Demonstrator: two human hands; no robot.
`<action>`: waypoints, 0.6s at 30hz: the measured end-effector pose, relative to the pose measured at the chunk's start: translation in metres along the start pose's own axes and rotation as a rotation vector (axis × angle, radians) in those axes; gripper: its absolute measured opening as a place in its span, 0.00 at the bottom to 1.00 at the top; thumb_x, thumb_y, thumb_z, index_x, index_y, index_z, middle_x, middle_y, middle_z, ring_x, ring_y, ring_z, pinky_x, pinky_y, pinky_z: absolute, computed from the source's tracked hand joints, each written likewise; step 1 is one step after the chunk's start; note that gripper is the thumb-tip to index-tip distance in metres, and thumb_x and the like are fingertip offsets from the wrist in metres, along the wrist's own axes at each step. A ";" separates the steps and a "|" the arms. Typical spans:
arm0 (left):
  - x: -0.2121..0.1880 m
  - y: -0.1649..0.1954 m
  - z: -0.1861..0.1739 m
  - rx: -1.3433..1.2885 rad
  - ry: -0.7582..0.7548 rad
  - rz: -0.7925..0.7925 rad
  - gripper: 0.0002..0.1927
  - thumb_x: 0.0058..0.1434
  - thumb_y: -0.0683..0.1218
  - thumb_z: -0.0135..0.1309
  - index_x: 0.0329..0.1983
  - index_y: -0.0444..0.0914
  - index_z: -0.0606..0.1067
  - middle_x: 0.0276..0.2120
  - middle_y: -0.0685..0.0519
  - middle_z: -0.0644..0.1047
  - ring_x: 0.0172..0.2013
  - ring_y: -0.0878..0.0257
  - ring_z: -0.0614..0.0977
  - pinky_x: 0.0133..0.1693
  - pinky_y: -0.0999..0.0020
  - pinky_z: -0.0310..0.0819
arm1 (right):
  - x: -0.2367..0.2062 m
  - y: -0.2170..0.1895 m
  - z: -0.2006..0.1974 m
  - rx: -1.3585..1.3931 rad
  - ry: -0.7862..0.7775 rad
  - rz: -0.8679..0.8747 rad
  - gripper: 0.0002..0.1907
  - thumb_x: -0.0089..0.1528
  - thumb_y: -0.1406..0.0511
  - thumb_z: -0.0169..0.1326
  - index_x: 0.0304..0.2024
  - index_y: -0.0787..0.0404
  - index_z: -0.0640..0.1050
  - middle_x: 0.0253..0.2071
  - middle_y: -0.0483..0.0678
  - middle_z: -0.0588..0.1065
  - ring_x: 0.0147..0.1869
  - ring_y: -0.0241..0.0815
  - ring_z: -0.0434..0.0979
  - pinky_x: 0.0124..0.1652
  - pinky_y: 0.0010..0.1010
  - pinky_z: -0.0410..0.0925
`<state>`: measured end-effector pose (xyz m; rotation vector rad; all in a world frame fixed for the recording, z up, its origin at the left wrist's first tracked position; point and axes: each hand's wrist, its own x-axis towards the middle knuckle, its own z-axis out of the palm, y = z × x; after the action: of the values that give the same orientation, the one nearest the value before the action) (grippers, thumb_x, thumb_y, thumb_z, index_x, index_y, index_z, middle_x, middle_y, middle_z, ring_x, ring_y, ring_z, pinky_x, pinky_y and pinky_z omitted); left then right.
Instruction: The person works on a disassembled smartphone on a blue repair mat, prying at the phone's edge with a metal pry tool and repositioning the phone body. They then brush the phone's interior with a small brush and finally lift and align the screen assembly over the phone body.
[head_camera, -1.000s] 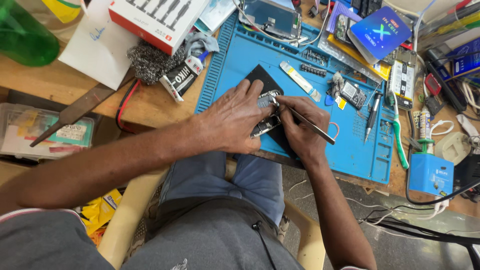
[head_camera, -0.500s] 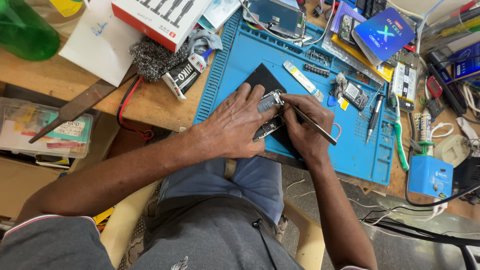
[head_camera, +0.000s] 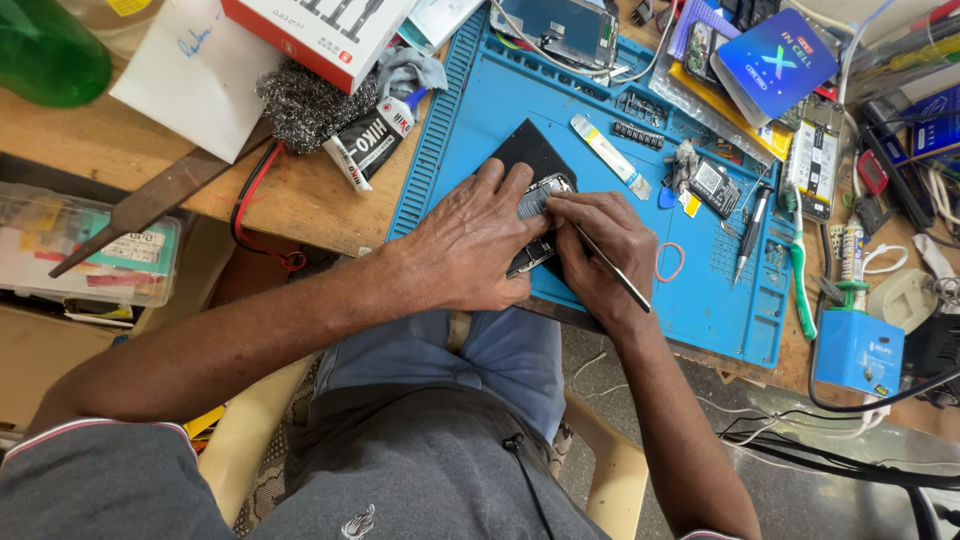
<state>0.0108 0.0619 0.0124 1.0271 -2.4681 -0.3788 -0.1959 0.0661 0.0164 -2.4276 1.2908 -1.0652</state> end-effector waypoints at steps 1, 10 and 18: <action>0.000 0.000 0.000 -0.001 -0.003 -0.006 0.30 0.47 0.52 0.59 0.53 0.34 0.76 0.48 0.37 0.66 0.48 0.43 0.68 0.50 0.48 0.70 | -0.001 0.000 0.000 0.017 -0.015 -0.025 0.10 0.63 0.76 0.59 0.47 0.64 0.82 0.47 0.53 0.82 0.49 0.48 0.83 0.48 0.33 0.75; -0.007 -0.010 -0.015 -0.188 0.096 -0.015 0.32 0.55 0.55 0.64 0.60 0.35 0.74 0.48 0.40 0.72 0.49 0.44 0.72 0.51 0.49 0.70 | -0.008 0.009 -0.011 0.360 0.131 0.269 0.09 0.69 0.74 0.58 0.51 0.66 0.83 0.47 0.53 0.82 0.49 0.38 0.81 0.50 0.27 0.74; -0.019 -0.002 -0.013 -0.734 0.059 -0.146 0.08 0.64 0.47 0.62 0.42 0.38 0.81 0.32 0.54 0.84 0.32 0.69 0.84 0.34 0.69 0.78 | -0.046 -0.018 -0.028 0.558 -0.027 0.111 0.08 0.65 0.75 0.57 0.46 0.70 0.80 0.46 0.57 0.81 0.50 0.46 0.83 0.51 0.31 0.75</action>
<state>0.0306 0.0726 0.0177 0.8643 -1.9347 -1.1692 -0.2198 0.1179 0.0220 -1.9248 0.9423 -1.1657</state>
